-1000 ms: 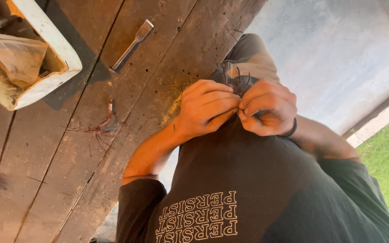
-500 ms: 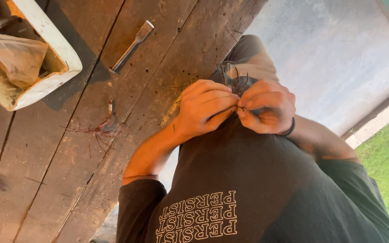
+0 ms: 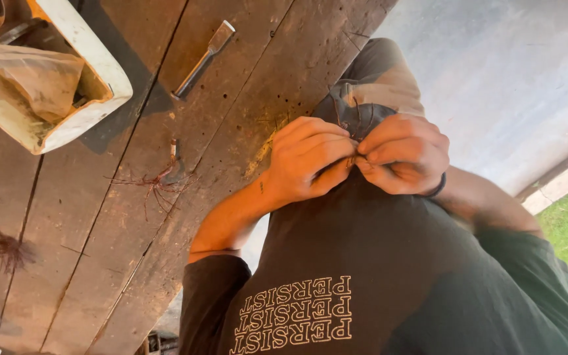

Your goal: Stripping insulation from copper wires and twisting the strands together at a workshop bench

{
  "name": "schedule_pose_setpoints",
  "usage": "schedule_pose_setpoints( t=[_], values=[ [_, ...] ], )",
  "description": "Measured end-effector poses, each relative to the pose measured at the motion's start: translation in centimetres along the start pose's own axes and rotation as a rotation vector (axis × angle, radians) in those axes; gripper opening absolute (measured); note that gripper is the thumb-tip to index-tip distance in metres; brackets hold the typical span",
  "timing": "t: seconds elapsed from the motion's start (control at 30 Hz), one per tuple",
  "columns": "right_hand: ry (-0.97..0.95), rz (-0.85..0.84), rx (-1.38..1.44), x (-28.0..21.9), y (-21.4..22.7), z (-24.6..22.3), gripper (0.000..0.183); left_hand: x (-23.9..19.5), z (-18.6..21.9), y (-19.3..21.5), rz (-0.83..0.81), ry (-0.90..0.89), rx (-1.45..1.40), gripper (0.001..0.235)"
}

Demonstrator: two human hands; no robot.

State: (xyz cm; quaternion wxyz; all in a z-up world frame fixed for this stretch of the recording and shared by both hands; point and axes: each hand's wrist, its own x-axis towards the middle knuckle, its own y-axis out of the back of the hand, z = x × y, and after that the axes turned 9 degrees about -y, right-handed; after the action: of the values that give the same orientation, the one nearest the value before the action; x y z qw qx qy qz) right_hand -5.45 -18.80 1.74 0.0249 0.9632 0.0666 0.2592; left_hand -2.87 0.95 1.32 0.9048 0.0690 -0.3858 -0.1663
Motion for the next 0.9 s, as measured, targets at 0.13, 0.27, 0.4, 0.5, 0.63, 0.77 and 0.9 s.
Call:
schedule_pose_setpoints(
  t=[0.13, 0.27, 0.4, 0.5, 0.63, 0.77, 0.9],
  values=[
    [0.053, -0.077, -0.134, 1.8, -0.3, -1.1, 0.013, 0.5, 0.3, 0.6, -0.066, -0.031, -0.017, 0.018],
    [0.073, 0.081, -0.225, 2.2, -1.2, -0.2, 0.006, 0.0, -1.9, 0.8, -0.177, -0.002, -0.009, 0.017],
    [-0.046, -0.095, -0.275, 1.2, -0.5, 1.1, 0.014, -0.5, -2.7, 1.5, -0.274, 0.119, 0.055, 0.016],
    [-0.118, -0.082, -0.243, 1.3, -0.7, 1.3, 0.018, -0.6, -3.5, 1.7, -0.306, 0.140, 0.064, 0.015],
    [-0.107, -0.066, -0.262, 1.2, -0.6, 1.5, 0.018, -0.5, -4.0, 1.5, -0.310, 0.109, 0.090, 0.016],
    [-0.045, -0.060, -0.303, 1.3, -0.5, 1.5, 0.011, -0.2, -3.8, 1.4, -0.302, 0.097, 0.103, 0.015],
    [-0.014, 0.083, -0.190, 1.6, -1.3, 1.5, 0.008, -0.1, -3.9, 0.9, -0.186, 0.051, 0.052, 0.018]
  ],
)
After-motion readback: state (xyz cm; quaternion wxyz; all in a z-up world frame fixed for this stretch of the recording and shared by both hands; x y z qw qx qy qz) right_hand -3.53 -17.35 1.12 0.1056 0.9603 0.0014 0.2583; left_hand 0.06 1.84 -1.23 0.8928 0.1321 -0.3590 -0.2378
